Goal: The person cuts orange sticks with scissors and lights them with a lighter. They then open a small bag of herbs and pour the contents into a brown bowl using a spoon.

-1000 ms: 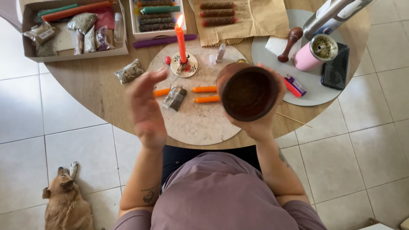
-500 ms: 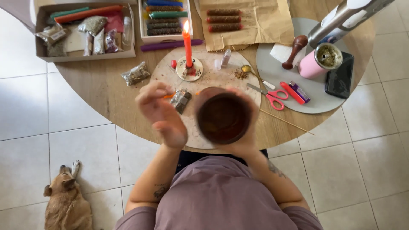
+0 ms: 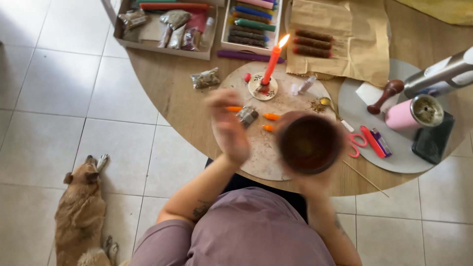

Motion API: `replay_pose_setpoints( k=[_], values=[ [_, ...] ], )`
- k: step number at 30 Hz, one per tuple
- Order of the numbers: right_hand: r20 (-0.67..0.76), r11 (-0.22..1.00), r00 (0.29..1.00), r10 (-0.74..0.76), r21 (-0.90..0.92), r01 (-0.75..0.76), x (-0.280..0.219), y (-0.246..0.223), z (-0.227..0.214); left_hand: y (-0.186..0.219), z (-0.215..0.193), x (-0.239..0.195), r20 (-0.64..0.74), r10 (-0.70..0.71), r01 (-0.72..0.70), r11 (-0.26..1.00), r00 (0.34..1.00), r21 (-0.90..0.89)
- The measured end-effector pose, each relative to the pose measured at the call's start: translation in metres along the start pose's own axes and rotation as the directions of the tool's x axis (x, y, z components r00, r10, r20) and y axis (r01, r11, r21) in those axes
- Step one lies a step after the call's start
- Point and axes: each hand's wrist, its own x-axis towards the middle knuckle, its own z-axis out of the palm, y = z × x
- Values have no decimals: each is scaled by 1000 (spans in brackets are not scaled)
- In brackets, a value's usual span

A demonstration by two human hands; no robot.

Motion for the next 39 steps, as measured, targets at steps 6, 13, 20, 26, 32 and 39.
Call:
replay_pose_setpoints(
  k=[6,13,20,26,32,39],
  values=[
    [56,997,996,-73,-30,75,2,22,-19,-2,-8,13,52,6,-3,998,999,-63],
    [95,1000,995,-14,13,13,3,18,-3,5,13,-5,103,-57,67,993,993,-94],
    [85,998,995,61,14,-63,0,9,0,-8,7,0,22,-29,31,997,999,-65],
    [24,992,992,123,4,-124,-4,-1,-2,-2,-5,10,110,-45,50,997,993,-50],
    [-2,984,984,177,7,-177,-9,-10,-7,18,4,1,304,-119,140,989,945,-50],
    [133,972,963,234,-23,-233,-16,-7,-22,5,-30,-13,372,-178,166,984,911,66]
  ],
)
